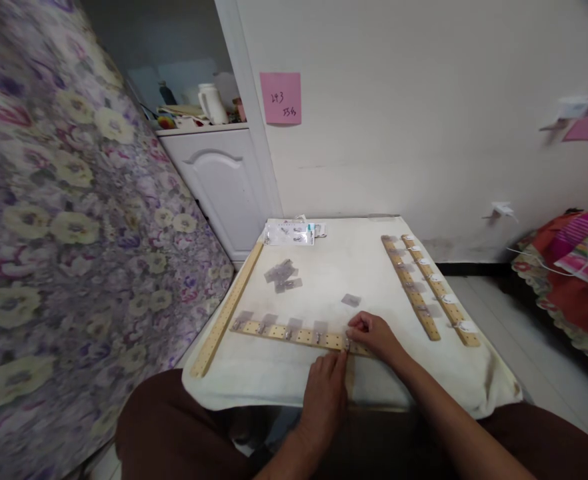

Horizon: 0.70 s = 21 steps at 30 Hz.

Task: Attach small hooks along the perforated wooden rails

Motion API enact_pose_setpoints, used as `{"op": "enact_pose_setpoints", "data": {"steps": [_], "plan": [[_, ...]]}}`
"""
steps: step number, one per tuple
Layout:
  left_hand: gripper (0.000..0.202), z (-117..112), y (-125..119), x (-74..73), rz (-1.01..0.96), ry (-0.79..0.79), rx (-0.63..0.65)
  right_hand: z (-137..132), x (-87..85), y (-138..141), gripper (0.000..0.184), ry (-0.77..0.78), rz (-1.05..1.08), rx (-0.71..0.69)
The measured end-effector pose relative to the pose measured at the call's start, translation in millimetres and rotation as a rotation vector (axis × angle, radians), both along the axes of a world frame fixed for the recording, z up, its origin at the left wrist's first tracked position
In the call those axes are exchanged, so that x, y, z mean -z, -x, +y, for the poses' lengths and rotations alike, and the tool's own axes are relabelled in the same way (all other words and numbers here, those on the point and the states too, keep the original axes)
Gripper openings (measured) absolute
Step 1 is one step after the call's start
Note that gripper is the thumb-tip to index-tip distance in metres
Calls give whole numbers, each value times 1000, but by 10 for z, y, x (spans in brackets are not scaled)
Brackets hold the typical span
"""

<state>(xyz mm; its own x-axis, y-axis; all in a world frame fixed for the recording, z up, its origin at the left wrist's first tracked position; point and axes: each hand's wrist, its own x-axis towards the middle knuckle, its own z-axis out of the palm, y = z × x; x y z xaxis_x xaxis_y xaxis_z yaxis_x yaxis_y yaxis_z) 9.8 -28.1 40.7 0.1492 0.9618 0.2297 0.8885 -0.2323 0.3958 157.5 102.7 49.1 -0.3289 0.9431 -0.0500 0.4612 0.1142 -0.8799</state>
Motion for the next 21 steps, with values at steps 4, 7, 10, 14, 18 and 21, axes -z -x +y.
{"op": "enact_pose_setpoints", "data": {"steps": [4,7,10,14,18,21], "plan": [[65,-2,-11,-16,7,17,-3,-17,-27,-10,28,39,62,-54],[65,0,-17,-23,19,32,-10,-24,-35,-8,29,70,77,-72],[66,2,-16,-21,33,44,-12,-28,-37,1,29,50,47,-56],[64,6,-14,-21,57,62,-15,-39,-48,8,28,41,16,-40],[63,5,-17,-42,79,80,-13,-47,-50,3,28,29,-19,-31],[62,0,-22,-65,92,89,-11,-46,-42,-2,27,19,-18,-31]]}}
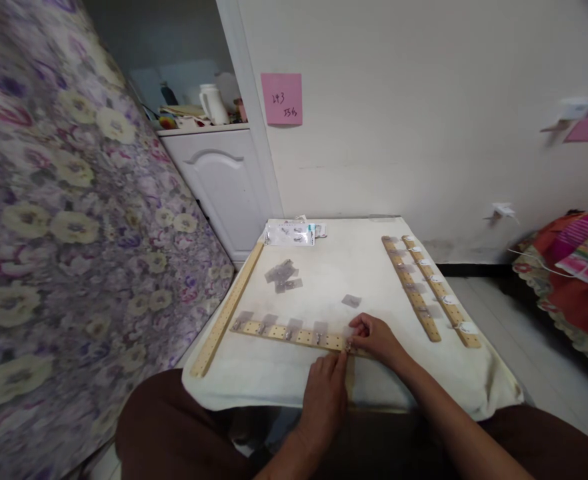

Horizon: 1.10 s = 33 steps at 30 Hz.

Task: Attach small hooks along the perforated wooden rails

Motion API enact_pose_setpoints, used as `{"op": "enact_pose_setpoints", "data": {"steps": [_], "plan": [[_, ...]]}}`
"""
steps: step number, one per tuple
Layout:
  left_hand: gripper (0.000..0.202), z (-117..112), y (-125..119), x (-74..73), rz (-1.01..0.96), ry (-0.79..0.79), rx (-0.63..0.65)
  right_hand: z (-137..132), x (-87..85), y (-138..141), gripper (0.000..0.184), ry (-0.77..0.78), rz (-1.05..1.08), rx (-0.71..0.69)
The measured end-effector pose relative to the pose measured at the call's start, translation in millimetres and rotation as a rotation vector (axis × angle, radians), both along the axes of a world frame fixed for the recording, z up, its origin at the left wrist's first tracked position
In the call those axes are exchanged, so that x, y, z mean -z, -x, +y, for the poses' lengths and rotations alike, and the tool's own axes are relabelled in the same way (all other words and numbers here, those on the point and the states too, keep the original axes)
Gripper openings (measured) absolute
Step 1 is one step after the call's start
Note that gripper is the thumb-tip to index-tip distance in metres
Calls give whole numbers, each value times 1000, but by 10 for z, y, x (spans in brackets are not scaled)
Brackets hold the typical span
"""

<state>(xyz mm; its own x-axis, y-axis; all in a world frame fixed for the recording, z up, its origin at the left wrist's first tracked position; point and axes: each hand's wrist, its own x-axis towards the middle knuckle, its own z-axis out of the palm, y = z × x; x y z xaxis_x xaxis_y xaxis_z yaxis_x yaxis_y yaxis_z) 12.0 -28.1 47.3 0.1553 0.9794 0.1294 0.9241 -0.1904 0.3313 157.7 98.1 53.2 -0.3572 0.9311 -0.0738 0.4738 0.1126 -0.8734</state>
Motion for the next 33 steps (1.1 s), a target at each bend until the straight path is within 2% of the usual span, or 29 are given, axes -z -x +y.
{"op": "enact_pose_setpoints", "data": {"steps": [14,21,33], "plan": [[61,22,4,47,41,3,8,-19,-39,3,25,12,37,-5],[61,25,-2,36,34,37,11,-10,1,-4,25,25,36,-14],[58,30,12,54,115,-14,15,29,44,1,28,18,-8,-3]]}}
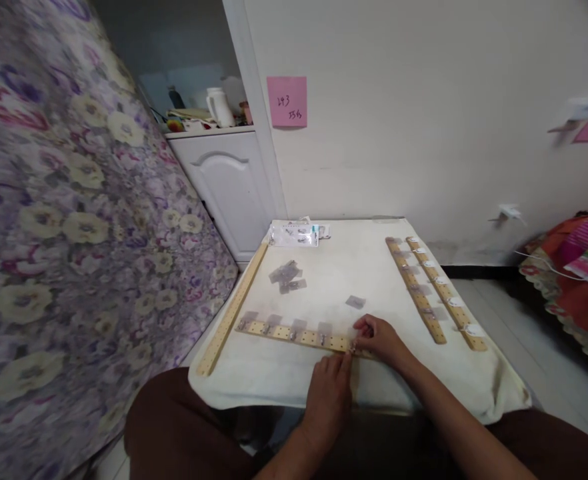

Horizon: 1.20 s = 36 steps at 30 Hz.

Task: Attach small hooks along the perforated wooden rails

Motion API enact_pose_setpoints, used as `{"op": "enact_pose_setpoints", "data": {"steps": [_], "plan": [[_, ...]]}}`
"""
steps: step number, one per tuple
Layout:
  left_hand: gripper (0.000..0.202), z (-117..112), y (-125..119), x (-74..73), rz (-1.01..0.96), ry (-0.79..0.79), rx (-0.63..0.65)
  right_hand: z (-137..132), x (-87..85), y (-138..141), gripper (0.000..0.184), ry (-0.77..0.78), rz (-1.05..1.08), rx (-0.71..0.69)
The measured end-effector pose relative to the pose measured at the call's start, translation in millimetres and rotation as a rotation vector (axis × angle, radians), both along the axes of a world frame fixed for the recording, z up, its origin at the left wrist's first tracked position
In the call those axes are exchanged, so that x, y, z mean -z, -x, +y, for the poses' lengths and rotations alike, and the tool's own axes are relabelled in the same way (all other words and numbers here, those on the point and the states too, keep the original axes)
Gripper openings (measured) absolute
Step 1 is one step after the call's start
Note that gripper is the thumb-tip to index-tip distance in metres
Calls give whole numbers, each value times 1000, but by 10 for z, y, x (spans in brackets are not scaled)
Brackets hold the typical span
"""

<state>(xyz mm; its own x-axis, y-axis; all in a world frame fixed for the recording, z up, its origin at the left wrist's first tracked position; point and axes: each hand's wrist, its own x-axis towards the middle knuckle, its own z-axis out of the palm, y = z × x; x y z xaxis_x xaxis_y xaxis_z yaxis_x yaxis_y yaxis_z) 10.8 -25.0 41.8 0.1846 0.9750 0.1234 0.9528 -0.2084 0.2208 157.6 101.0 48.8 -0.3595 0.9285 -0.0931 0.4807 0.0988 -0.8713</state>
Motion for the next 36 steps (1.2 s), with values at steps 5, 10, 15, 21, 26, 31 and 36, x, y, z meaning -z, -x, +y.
{"op": "enact_pose_setpoints", "data": {"steps": [5,10,15,21,26,31,36], "plan": [[61,18,28,5,-27,-10,24,19,-1,9,28,-3,-31,-4],[62,12,40,-3,-67,-13,28,-15,-41,-27,31,-9,38,-34],[63,-7,33,-38,-102,-2,12,16,-113,-208,23,-29,147,0],[64,-25,63,-27,-148,-42,41,213,-133,-422,18,-97,171,156],[67,-27,81,-6,-174,-57,47,323,-96,-286,20,-169,92,187],[67,-40,97,24,-194,-74,67,420,-37,-76,34,-275,-43,196],[67,-56,101,29,-181,-52,55,527,33,-13,25,-175,-96,231]]}}
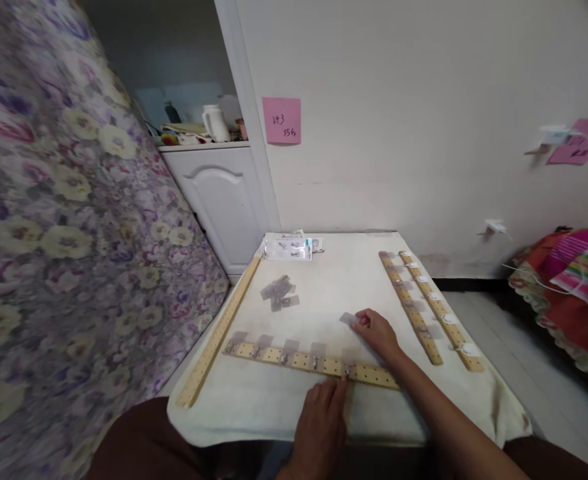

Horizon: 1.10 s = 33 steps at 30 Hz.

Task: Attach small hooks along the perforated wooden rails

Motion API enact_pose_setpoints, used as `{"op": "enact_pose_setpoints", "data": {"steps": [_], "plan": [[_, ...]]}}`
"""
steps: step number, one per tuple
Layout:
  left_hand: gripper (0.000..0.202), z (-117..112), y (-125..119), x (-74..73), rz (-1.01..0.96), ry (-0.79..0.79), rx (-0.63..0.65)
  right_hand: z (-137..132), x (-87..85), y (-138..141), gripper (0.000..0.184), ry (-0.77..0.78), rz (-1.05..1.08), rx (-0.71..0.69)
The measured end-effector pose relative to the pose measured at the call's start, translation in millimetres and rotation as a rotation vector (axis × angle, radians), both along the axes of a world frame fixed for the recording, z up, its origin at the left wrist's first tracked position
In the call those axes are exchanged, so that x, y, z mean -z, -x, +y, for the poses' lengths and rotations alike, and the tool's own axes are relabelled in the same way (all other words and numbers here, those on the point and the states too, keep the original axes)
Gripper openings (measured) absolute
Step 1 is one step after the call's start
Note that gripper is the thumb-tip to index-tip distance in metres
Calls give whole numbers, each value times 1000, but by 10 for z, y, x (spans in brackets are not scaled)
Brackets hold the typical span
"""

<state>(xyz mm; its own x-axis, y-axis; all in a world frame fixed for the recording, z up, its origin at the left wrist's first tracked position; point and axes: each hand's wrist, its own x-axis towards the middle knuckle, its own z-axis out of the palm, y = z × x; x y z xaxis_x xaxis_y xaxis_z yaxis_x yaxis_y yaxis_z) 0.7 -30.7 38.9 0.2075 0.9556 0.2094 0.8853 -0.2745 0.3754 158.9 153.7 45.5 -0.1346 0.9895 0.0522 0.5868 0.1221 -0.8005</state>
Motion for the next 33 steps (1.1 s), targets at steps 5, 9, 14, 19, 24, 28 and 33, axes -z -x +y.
{"op": "enact_pose_setpoints", "data": {"steps": [5,9,14,19,24,28,33], "plan": [[66,7,6,-8,-31,20,9,-11,55,-20,21,30,117,30],[60,-14,43,-2,-148,-41,31,-107,13,-30,11,24,227,20],[44,-50,83,-183,-439,-82,59,-280,-228,-64,10,33,427,-81],[27,85,44,-566,-831,87,-180,-519,-499,-120,14,-264,459,-198],[36,256,-58,-771,-1341,339,-248,-770,-590,-233,15,-443,345,-366],[37,247,-164,-840,-1501,486,-263,-922,-568,-303,15,-506,283,-462],[33,214,-193,-837,-1529,517,-301,-988,-554,-270,21,-489,265,-477]]}}
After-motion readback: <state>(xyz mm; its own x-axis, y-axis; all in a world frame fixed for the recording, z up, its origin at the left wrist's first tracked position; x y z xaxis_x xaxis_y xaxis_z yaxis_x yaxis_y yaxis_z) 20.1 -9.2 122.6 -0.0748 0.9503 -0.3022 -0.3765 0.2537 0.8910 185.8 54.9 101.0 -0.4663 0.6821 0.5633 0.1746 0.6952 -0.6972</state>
